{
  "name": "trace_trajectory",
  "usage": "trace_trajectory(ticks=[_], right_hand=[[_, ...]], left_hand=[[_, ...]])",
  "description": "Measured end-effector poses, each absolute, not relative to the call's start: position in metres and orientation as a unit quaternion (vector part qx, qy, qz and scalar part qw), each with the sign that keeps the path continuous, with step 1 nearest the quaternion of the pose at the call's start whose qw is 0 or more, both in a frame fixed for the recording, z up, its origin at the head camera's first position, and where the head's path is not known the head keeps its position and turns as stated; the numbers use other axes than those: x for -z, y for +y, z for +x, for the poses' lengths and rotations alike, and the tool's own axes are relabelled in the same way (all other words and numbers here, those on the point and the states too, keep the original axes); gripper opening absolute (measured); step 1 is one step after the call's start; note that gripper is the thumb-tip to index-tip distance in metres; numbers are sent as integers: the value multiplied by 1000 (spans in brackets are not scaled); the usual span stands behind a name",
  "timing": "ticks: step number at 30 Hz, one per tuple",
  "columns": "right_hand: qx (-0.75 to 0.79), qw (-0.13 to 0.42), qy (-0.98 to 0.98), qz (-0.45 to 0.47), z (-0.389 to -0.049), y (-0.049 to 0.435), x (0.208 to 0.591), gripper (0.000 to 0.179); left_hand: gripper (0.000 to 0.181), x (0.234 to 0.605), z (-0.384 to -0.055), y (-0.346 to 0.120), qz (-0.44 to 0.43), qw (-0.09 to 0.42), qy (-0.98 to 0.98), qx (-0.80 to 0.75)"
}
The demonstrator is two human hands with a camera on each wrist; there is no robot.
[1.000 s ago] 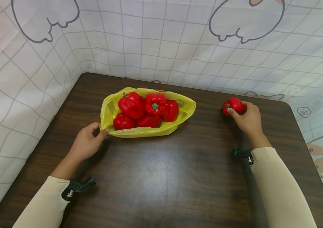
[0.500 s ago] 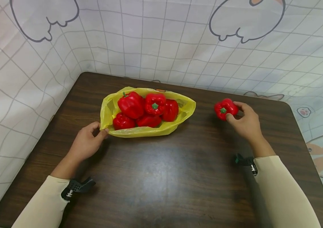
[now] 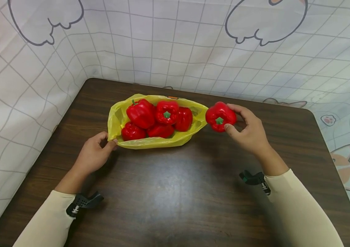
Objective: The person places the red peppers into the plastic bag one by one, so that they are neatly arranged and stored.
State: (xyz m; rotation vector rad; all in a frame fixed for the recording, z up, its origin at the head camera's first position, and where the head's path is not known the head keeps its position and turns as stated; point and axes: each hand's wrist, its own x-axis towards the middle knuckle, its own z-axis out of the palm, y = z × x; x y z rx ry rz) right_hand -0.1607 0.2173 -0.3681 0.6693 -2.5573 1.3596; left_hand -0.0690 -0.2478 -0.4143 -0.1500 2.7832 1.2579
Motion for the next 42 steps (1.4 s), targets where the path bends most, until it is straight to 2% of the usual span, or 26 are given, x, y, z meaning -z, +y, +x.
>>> trace_trajectory(ticks=[9, 14, 21, 33, 42], right_hand=[[-418, 73, -859, 288, -160, 187, 369, 62], [-370, 56, -879, 294, -163, 165, 370, 64], [-318, 29, -907, 275, -170, 145, 375, 68], [-232, 21, -949, 211, -173, 146, 376, 75], [-214, 44, -944, 247, -174, 157, 381, 81]], left_hand=[[32, 417, -69, -250, -38, 34, 908, -416], [31, 417, -69, -251, -36, 24, 909, -414], [31, 415, -68, -250, -41, 36, 907, -417], [34, 414, -67, -249, -44, 42, 907, -417], [33, 412, -66, -248, -40, 36, 907, -419]])
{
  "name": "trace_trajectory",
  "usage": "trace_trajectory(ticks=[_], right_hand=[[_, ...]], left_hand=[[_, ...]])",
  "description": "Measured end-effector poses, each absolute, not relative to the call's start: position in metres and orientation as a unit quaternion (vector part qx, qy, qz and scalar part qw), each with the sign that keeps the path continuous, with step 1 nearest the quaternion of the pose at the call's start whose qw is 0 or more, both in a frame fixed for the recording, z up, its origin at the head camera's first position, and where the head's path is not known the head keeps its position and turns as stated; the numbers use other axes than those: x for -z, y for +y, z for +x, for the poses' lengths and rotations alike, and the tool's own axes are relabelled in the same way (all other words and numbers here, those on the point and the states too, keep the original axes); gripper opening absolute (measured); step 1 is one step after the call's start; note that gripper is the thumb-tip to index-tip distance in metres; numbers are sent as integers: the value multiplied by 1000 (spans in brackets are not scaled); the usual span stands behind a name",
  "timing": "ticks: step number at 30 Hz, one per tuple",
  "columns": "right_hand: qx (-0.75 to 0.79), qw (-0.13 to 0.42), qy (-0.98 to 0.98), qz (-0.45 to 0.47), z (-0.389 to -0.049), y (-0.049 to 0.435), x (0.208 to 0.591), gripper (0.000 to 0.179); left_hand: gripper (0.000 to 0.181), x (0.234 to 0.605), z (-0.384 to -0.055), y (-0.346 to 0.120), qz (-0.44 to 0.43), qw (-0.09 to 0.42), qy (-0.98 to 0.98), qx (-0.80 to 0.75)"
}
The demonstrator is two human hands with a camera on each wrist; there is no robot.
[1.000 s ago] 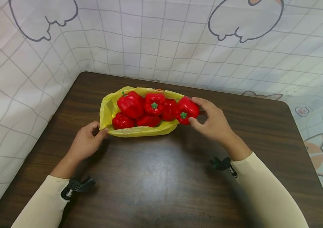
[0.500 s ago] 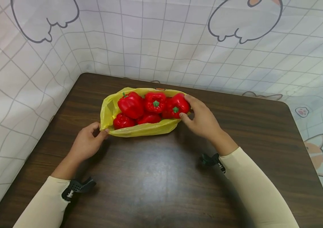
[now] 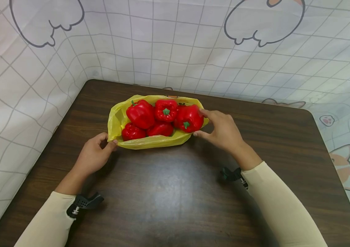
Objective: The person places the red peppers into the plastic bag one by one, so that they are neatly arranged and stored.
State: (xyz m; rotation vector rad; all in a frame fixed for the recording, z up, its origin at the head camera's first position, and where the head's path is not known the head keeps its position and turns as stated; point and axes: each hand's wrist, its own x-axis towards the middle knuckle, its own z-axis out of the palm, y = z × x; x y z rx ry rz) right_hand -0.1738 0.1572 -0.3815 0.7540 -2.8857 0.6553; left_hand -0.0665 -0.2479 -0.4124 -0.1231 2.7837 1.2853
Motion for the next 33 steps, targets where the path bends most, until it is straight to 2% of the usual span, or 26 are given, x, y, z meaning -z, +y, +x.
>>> trace_trajectory(ticks=[4, 10, 19, 24, 29, 33], right_hand=[[-237, 39, -946, 219, -171, 158, 386, 71], [-265, 0, -950, 165, -167, 161, 393, 58], [-256, -50, -954, 151, -169, 167, 397, 72], [-255, -66, -952, 155, -171, 166, 399, 84], [-279, -35, -945, 166, -169, 163, 395, 92], [-347, 29, -923, 164, -164, 159, 384, 80]], left_hand=[[38, 412, -66, -249, -45, 35, 908, -415], [45, 412, -65, -250, -52, 23, 905, -422], [52, 409, -69, -249, -74, -22, 896, -436], [40, 405, -72, -245, -79, -69, 902, -418], [34, 402, -73, -244, -73, -125, 904, -402], [33, 397, -76, -246, -77, -202, 890, -401]])
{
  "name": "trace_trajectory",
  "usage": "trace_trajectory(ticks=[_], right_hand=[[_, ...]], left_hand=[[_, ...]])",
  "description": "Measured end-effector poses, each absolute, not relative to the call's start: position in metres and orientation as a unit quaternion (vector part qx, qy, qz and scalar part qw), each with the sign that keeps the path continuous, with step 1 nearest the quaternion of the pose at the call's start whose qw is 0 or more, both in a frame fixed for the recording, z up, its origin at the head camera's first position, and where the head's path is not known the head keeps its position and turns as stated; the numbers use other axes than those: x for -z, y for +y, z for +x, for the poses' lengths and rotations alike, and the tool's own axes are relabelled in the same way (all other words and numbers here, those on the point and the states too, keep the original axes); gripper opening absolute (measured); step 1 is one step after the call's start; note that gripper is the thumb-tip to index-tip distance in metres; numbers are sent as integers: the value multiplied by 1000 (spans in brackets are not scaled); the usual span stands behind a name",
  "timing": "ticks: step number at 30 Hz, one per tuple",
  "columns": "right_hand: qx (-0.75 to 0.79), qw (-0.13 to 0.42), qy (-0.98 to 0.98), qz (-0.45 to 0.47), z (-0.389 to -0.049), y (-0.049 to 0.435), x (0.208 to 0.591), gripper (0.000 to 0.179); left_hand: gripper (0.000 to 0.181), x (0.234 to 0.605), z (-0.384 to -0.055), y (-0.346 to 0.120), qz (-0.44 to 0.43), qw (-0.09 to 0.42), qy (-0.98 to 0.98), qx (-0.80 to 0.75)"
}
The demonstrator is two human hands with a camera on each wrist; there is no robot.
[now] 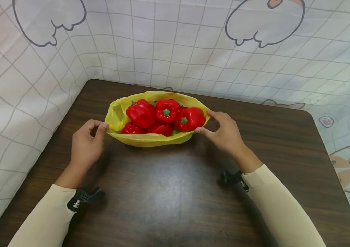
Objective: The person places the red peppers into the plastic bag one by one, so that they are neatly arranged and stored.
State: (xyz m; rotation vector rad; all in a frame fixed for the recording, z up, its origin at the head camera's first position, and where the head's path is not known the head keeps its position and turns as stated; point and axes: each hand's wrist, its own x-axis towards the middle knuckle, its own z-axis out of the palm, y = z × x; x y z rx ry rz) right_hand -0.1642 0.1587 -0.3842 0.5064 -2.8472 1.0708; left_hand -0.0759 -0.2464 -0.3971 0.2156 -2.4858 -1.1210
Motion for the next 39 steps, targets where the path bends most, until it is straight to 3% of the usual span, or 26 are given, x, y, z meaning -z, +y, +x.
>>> trace_trajectory(ticks=[4, 7, 10, 14, 18, 21, 25, 28, 32, 36, 39], right_hand=[[-421, 116, -886, 154, -161, 155, 376, 56], [-436, 166, -873, 141, -160, 153, 373, 43], [-410, 176, -887, 120, -159, 154, 373, 35], [-350, 137, -923, 88, -158, 156, 373, 32], [-315, 74, -941, 94, -157, 158, 371, 22], [-309, 75, -940, 126, -158, 156, 369, 26], [-321, 154, -916, 184, -159, 150, 365, 25], [-309, 176, -913, 200, -160, 146, 359, 29], [-246, 79, -950, 175, -161, 149, 349, 36], [-184, -37, -968, 165, -166, 157, 340, 43], [-161, -67, -968, 181, -171, 160, 341, 52]], left_hand=[[33, 390, -78, -249, 91, 305, -844, 431], [32, 388, -79, -250, 91, 353, -809, 461], [30, 390, -76, -249, 93, 345, -810, 465], [24, 397, -71, -250, 88, 299, -838, 448], [40, 397, -71, -249, 40, 273, -854, 441], [41, 392, -73, -246, 5, 269, -867, 419], [23, 384, -80, -242, -11, 312, -868, 386], [24, 379, -84, -243, -11, 377, -851, 365], [46, 375, -85, -244, -6, 423, -834, 353], [33, 376, -84, -245, -23, 390, -849, 356], [40, 378, -84, -243, -71, 369, -859, 348]])
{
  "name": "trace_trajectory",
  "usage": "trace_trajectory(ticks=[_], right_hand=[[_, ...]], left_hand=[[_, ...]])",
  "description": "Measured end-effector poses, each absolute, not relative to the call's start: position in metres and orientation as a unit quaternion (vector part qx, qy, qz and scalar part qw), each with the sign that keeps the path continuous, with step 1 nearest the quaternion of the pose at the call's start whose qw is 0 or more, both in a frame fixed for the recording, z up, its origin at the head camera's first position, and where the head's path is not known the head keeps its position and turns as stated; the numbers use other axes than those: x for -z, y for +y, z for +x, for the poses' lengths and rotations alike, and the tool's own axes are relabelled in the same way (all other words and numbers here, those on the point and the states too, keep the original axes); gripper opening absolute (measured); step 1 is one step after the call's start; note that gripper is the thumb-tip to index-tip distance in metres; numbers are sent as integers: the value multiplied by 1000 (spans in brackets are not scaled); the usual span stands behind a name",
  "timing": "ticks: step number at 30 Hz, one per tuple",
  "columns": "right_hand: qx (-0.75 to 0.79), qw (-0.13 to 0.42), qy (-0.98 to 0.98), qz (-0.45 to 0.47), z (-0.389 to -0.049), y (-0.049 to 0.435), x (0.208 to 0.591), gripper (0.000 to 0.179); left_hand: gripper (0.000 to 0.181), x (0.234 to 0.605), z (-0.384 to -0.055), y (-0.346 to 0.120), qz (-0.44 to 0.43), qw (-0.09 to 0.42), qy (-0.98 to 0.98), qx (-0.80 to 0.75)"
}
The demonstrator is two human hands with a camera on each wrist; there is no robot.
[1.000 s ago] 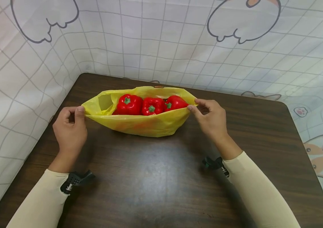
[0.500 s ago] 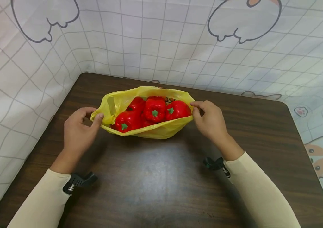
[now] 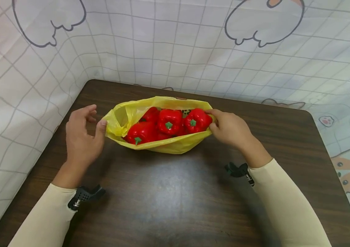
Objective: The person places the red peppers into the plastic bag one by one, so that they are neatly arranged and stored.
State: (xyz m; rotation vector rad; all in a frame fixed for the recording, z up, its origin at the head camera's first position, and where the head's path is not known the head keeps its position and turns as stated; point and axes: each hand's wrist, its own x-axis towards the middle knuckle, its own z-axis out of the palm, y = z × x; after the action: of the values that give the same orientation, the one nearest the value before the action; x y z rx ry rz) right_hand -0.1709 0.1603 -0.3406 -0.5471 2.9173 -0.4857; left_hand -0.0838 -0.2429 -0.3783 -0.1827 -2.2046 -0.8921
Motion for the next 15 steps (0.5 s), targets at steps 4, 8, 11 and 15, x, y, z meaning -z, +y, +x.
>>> trace_trajectory(ticks=[4, 8, 11, 15], right_hand=[[182, 44, 964, -191, -171, 161, 349, 52], [235, -8, 956, -176, -165, 163, 356, 47], [258, -38, 950, -171, -162, 165, 358, 45], [241, -28, 953, -181, -161, 167, 357, 43]], left_hand=[[51, 385, -84, -241, -138, 352, -864, 332], [50, 389, -82, -240, -162, 328, -866, 341], [46, 389, -79, -241, -165, 334, -861, 345], [37, 387, -79, -240, -191, 344, -873, 288]])
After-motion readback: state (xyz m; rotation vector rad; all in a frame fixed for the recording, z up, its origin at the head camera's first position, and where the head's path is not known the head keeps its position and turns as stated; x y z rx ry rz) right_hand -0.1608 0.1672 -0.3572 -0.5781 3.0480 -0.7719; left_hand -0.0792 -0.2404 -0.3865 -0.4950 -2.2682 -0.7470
